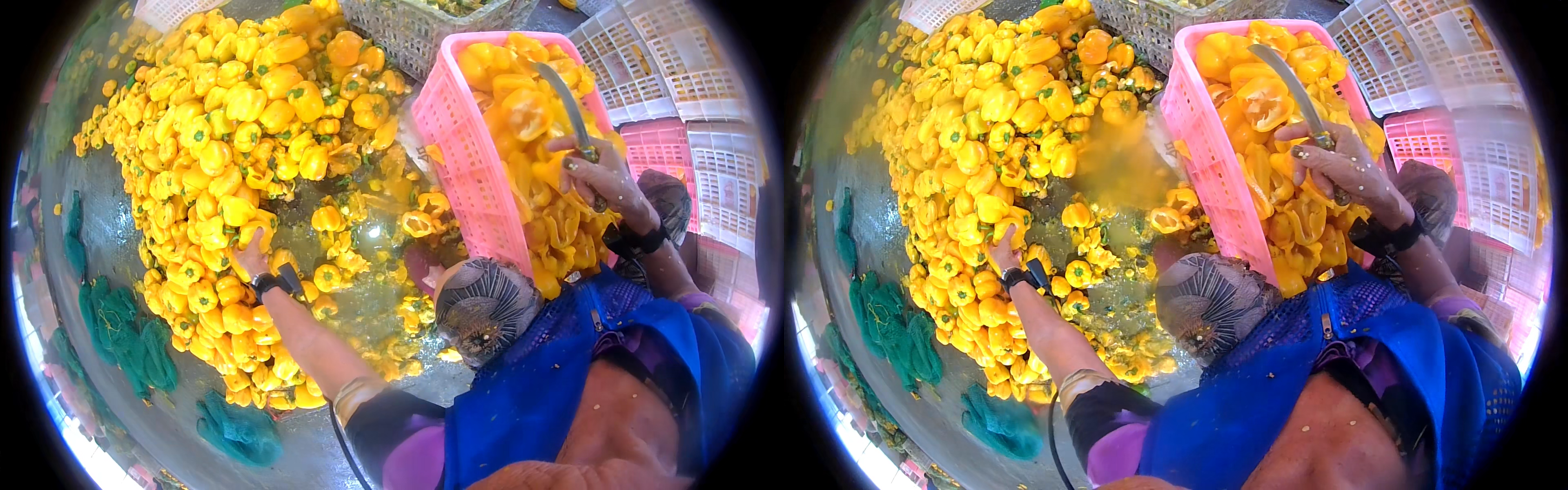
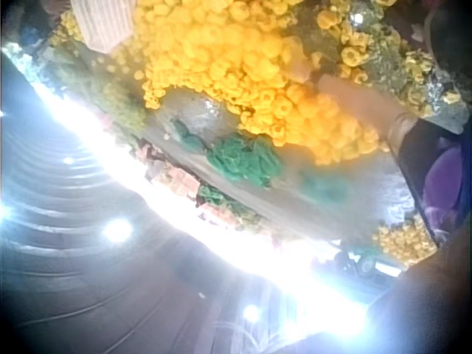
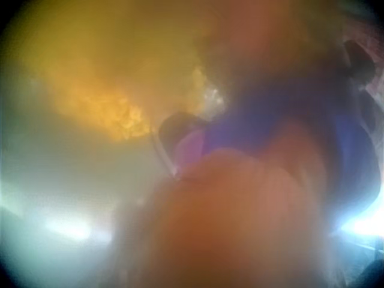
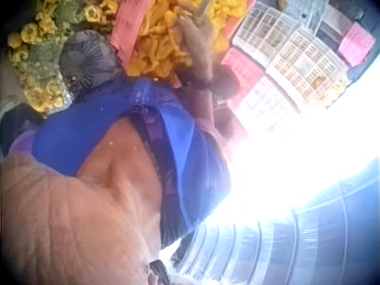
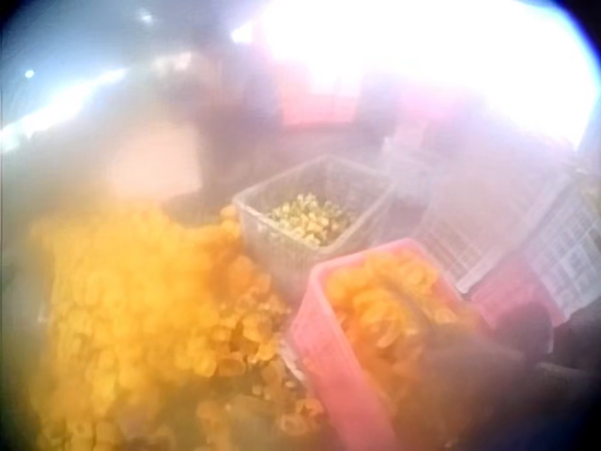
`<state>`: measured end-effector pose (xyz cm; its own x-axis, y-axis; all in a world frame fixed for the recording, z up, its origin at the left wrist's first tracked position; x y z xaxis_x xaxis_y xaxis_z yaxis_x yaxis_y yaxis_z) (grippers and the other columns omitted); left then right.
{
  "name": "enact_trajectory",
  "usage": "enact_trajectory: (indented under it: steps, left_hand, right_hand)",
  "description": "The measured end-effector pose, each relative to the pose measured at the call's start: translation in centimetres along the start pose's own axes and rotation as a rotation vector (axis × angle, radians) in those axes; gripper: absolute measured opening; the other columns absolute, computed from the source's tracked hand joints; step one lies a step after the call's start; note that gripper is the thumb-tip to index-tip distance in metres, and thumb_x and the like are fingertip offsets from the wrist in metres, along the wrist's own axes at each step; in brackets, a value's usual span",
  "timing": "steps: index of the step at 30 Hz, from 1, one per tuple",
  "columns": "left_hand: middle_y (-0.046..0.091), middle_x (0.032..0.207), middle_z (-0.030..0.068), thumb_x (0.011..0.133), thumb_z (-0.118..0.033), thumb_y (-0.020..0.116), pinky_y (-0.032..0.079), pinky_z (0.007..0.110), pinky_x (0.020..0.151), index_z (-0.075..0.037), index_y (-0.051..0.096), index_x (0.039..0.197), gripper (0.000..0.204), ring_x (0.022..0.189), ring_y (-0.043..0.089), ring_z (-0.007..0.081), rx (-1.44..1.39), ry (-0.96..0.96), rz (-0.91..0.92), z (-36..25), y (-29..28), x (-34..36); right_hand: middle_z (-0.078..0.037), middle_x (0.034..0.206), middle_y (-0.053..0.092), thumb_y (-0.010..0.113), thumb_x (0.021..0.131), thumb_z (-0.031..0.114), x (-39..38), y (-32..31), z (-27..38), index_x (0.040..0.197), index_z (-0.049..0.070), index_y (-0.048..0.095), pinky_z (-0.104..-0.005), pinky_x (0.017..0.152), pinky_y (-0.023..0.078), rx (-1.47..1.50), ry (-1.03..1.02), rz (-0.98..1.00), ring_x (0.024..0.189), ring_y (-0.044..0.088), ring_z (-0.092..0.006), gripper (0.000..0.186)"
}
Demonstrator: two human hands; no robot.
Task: The person de-cores and slices yellow bell peppers using a knife, placing the processed peppers into a pink tray.
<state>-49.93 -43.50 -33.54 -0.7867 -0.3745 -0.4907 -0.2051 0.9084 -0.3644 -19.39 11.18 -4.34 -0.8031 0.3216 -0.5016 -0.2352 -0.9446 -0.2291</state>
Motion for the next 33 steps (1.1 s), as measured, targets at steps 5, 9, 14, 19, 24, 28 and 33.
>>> enact_trajectory:
  steps: [5,9,14,19,24,28,33]
  left_hand:
    - [0.054,0.113,0.0151,0.062,-0.021,0.081,0.047,0.040,0.064,-0.002,0.032,0.135,0.090,0.091,0.056,0.0270,-0.069,0.017,-0.124,1.9,-0.6,-1.1]
    - [0.054,0.113,0.0166,0.067,-0.015,0.076,0.050,0.041,0.068,0.001,0.035,0.132,0.078,0.092,0.058,0.0275,-0.301,0.052,-0.006,-1.4,2.6,-8.1]
    - [0.055,0.108,0.0134,0.072,-0.006,0.071,0.052,0.034,0.070,0.001,0.042,0.120,0.057,0.089,0.059,0.0244,-0.402,0.291,0.177,-9.9,8.0,-21.5]
    - [0.056,0.099,0.0101,0.071,0.000,0.072,0.049,0.027,0.076,0.003,0.046,0.107,0.045,0.082,0.057,0.0174,-0.308,0.755,0.306,-21.0,10.4,-38.5]
    - [0.057,0.098,0.0115,0.068,0.003,0.072,0.050,0.029,0.078,0.002,0.047,0.103,0.043,0.085,0.057,0.0166,-0.226,0.858,0.489,-24.9,10.9,-49.2]
    - [0.058,0.094,0.0119,0.067,0.005,0.071,0.050,0.026,0.073,0.001,0.045,0.103,0.045,0.082,0.059,0.0151,-0.106,0.889,0.537,-24.7,12.4,-53.5]
    - [0.060,0.090,0.0085,0.065,0.000,0.070,0.049,0.027,0.069,0.002,0.048,0.099,0.040,0.076,0.056,0.0134,0.016,0.884,0.471,-23.5,14.3,-57.3]
  right_hand:
    - [-0.005,0.066,0.060,0.055,0.090,0.020,-1.1,1.0,1.7,0.119,0.000,0.054,-0.0171,0.038,0.030,-0.040,-0.039,0.058,0.040,0.043,-0.0030,0.035]
    - [-0.005,0.066,0.060,0.056,0.089,0.021,-1.8,0.8,0.3,0.120,0.001,0.054,-0.0179,0.038,0.033,-0.041,-0.010,0.052,0.040,0.045,-0.0041,0.037]
    - [-0.003,0.069,0.060,0.056,0.089,0.014,-4.0,3.9,1.6,0.126,0.005,0.049,-0.0191,0.044,0.040,-0.034,-0.017,0.192,0.050,0.053,-0.0064,0.039]
    - [-0.008,0.077,0.060,0.056,0.089,0.018,-4.7,5.6,2.7,0.126,0.003,0.046,-0.0298,0.057,0.048,-0.221,-0.545,0.264,0.068,0.060,-0.0136,0.041]
    - [-0.013,0.073,0.058,0.055,0.088,0.019,-7.7,4.8,3.6,0.118,0.001,0.047,-0.0330,0.056,0.046,-0.078,-0.593,0.250,0.065,0.059,-0.0192,0.036]
    - [-0.009,0.064,0.056,0.054,0.089,0.020,-9.1,3.0,2.7,0.115,-0.001,0.047,-0.0316,0.049,0.044,-0.119,-0.645,0.216,0.055,0.056,-0.0183,0.034]
    - [-0.013,0.063,0.060,0.055,0.086,0.015,-10.1,0.5,0.1,0.114,0.000,0.050,-0.0337,0.052,0.048,-0.109,-0.694,0.103,0.057,0.063,-0.0226,0.032]
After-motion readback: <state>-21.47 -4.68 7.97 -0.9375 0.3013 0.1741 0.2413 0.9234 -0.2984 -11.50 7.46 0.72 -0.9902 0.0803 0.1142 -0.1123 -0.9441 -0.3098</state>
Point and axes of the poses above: each hand's wrist, its own x-axis towards the middle knuckle, its own y-axis out of the palm, z = x × y, the point moved 8 cm from there along x, towards the middle knuckle
